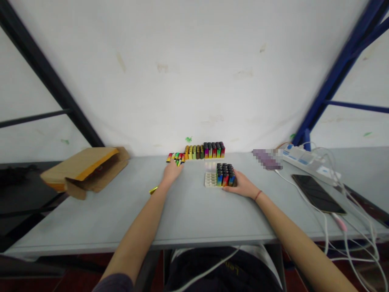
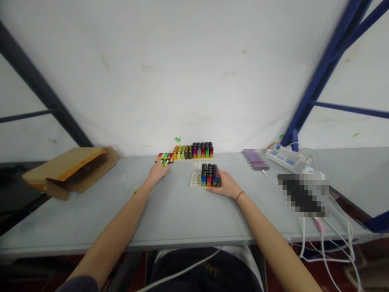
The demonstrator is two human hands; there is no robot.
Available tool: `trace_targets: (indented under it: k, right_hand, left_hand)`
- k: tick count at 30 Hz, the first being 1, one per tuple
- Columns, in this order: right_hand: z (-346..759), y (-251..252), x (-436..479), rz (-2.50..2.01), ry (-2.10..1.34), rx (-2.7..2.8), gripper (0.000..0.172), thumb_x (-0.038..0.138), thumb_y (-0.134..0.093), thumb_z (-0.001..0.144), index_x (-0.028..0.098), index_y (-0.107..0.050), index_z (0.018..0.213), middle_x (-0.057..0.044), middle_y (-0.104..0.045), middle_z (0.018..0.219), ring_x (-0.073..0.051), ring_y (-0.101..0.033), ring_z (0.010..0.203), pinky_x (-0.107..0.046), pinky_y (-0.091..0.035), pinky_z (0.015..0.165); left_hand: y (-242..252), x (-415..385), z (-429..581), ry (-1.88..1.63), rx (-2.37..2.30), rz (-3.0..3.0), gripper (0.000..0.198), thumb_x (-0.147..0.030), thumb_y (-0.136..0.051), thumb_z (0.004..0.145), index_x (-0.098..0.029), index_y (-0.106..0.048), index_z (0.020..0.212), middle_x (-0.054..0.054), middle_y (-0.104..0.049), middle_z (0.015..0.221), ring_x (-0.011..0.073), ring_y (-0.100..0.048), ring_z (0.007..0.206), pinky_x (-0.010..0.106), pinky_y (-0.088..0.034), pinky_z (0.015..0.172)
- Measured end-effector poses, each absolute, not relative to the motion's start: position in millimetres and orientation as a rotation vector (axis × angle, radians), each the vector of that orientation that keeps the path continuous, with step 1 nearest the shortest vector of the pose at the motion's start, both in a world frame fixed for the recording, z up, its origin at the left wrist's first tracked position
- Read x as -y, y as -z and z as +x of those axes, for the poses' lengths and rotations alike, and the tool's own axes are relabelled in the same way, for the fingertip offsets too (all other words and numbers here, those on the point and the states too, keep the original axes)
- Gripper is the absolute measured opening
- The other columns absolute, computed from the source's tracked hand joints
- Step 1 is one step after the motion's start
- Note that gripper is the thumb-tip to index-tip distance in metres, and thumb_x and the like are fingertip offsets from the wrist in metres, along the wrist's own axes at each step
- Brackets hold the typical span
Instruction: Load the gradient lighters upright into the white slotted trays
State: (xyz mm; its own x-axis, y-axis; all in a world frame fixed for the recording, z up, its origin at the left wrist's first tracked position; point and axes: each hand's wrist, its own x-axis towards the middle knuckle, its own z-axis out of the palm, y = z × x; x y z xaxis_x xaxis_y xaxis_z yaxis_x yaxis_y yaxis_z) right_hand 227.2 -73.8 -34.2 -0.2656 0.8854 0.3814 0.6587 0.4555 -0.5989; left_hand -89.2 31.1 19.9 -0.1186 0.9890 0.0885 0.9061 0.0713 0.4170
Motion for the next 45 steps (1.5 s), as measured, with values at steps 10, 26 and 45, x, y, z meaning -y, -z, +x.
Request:
trace_targets:
  k: [10, 26, 45]
  right_hand:
    - [227, 35, 73, -1.284, -0.425, 2.03, 0.068, 0.055, -0.077, 0.072, 0.018, -0.054, 0.125, -0.015, -0.068, 0.121, -0.034, -0.064, 0.109, -0.052, -0.05, 0.097]
    - [227, 36, 73, -1.282, -0.418, 2.026, 0.068, 0.055, -0.077, 0.072, 0.019, -0.055, 0.125, -0.014, -0.069, 0.119, -0.034, -0.065, 0.106, -0.051, -0.051, 0.095]
    - [229, 37, 73, -1.3, -0.439, 2.027, 0.068, 0.055, -0.076, 0.073, 0.018, -0.054, 0.125, -0.015, -0.067, 0.121, -0.035, -0.063, 0.109, -0.053, -0.05, 0.097]
  left_hand:
    - [-10, -14, -79, -0.259, -2.273, 2.118, 0.055, -0.041, -0.046, 0.092, -0.01, -0.049, 0.136, 0.026, -0.054, 0.137, 0.0374, -0.055, 0.124, 0.046, -0.049, 0.094]
    - [-4, -18, -94, -0.279, -2.165, 2.218, 0.059, -0.05, -0.029, 0.098, -0.036, -0.034, 0.155, 0.012, -0.027, 0.164, 0.0354, -0.029, 0.146, 0.06, -0.033, 0.11]
    - [-34, 46, -322, -0.28, -1.926, 2.232, 0.055, -0.046, -0.051, 0.067, -0.024, -0.075, 0.111, 0.005, -0.071, 0.128, 0.0302, -0.061, 0.125, 0.041, -0.044, 0.112]
